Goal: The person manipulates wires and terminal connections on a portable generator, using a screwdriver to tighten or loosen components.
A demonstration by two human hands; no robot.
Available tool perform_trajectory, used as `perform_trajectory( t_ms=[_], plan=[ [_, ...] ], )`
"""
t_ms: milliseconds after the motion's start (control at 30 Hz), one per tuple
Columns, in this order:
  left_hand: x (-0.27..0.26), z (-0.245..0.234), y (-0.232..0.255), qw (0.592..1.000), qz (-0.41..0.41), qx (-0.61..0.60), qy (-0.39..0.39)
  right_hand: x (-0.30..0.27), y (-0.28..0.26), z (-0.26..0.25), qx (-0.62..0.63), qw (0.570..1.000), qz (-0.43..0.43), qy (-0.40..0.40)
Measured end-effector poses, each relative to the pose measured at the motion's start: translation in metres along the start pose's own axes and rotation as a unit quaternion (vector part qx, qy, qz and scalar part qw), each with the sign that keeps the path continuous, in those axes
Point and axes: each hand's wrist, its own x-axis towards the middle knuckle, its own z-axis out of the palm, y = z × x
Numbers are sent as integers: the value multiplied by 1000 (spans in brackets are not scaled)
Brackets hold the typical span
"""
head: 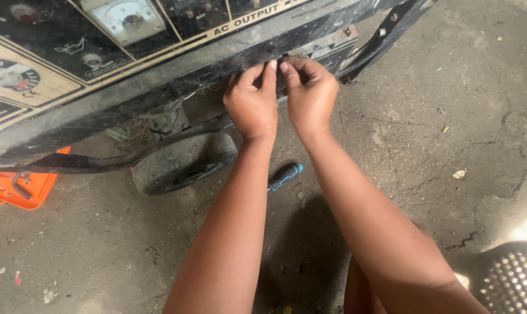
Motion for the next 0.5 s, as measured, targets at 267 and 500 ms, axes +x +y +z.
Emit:
perform_trajectory(
  t_ms=[267, 500],
  plan=[
    [0, -1, 0, 1000, -18, -23, 3, -8, 6, 18, -48, 989, -98, 96],
    [1, 0, 0, 999, -30, -29, -6, -11, 10, 11, -79, 986, -131, 59]
  ],
)
